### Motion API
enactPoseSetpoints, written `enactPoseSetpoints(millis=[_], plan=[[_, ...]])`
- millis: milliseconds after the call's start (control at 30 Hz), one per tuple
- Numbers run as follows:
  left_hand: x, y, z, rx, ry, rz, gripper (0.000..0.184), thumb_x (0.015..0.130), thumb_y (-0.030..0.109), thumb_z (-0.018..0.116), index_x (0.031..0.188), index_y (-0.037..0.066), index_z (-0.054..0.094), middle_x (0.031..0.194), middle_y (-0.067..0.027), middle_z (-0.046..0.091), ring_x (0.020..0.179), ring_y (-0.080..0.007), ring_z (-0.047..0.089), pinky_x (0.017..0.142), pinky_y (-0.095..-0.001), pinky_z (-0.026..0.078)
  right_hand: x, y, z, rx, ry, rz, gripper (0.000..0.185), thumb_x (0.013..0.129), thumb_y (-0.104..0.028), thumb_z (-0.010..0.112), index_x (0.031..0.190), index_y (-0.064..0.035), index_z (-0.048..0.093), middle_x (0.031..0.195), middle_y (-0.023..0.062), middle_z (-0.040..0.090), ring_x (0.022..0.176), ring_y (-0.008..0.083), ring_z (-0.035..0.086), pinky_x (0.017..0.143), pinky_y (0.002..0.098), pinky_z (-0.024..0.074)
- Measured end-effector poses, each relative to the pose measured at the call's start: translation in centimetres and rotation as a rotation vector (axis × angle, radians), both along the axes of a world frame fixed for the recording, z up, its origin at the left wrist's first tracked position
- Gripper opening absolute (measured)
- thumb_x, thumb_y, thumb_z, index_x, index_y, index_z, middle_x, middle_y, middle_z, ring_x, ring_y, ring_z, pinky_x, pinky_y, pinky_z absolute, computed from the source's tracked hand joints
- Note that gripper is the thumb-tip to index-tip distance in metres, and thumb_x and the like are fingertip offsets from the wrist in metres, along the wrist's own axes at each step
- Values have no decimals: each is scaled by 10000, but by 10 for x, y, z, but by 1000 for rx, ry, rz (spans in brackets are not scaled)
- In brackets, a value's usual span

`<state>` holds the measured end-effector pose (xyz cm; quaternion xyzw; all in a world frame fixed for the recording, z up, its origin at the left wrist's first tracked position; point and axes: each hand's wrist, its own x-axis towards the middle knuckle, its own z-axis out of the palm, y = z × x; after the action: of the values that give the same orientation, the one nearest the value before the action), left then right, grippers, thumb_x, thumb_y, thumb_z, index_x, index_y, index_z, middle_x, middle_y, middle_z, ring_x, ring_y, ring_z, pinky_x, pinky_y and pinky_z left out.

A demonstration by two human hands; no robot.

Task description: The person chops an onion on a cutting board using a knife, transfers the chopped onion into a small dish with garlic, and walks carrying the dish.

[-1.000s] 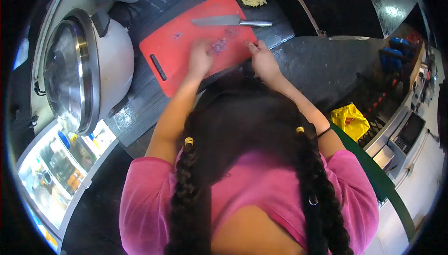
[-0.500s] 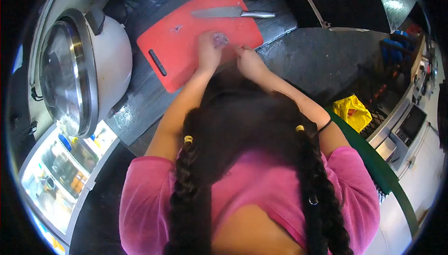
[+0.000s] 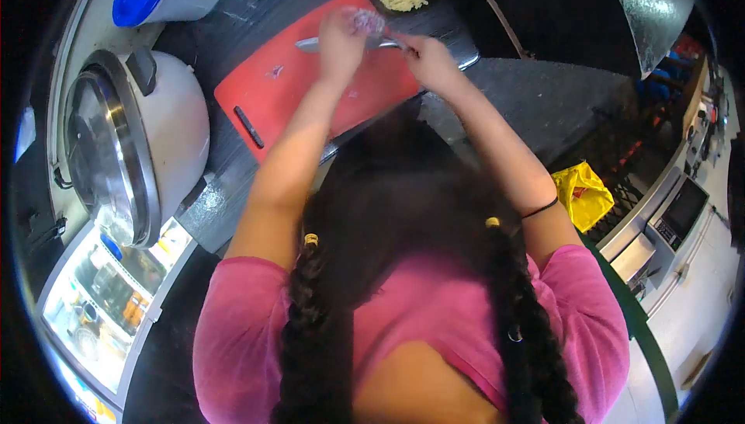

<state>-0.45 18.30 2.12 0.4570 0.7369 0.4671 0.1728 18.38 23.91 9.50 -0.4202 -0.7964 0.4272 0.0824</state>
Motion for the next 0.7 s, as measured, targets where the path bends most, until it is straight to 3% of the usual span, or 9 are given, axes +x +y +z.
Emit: enactPoseSetpoints(millis=[133,200,300,367,433,500,567,633,700], plan=[[3,70,21,5,-81,48,391,752,-38,761,1124,-24,640,1040,-127,657,922,-223,701,802,-328,584,-4,65,-5,286,-59,46,435,883,-50,520,1294,-110,651,978,238,665,934,392,663,848,449,528],[1,97,7,70,-88,6,356,746,-51,666,1101,-27,658,1034,-183,645,920,-313,678,827,-388,563,-7,89,-22,389,-34,26,439,886,-45,518,1301,-114,645,991,241,658,940,406,654,851,457,531],[-5,120,-13,-14,79,21,395,749,-54,634,1142,-31,657,1021,-187,678,916,-305,692,823,-382,569,-5,113,-41,509,-90,-8,451,900,-40,502,1322,-135,628,1095,228,636,1011,414,633,891,458,529],[-7,125,-17,-43,151,31,404,766,-71,612,1163,-10,654,1008,-163,699,891,-273,709,794,-365,572,-2,121,-36,419,-252,22,461,914,-75,462,1343,-161,609,1306,217,567,1164,395,593,982,462,507],[-7,127,-9,-69,226,47,418,783,-89,591,1184,11,651,996,-140,721,865,-241,725,765,-347,576,3,123,-36,445,-209,28,460,924,-77,453,1347,-169,608,1302,202,566,1182,378,582,988,457,502],[-8,127,-7,-116,23,52,415,758,-24,628,1171,-3,659,996,-173,721,924,-308,711,826,-380,560,4,127,-38,473,-168,43,460,933,-79,444,1352,-177,608,1298,188,564,1199,361,572,993,453,497],[-7,129,-10,-117,-31,77,414,756,-23,637,1168,5,661,975,-162,723,917,-311,709,821,-384,558,7,129,-40,458,-261,109,466,935,-87,453,1364,-196,602,1249,174,580,1169,356,583,981,448,498],[-11,133,-9,-109,-75,105,412,754,-23,646,1164,13,662,953,-150,724,909,-313,706,815,-389,556,8,131,-36,495,-193,63,464,922,-60,468,1339,-193,624,1201,170,598,1123,357,599,957,443,504],[-9,132,-8,-78,147,79,397,769,26,730,1156,34,643,881,-96,724,785,-218,714,718,-348,557,8,131,-36,525,-128,22,464,909,-32,483,1315,-189,646,1153,167,616,1078,358,614,934,438,509]])
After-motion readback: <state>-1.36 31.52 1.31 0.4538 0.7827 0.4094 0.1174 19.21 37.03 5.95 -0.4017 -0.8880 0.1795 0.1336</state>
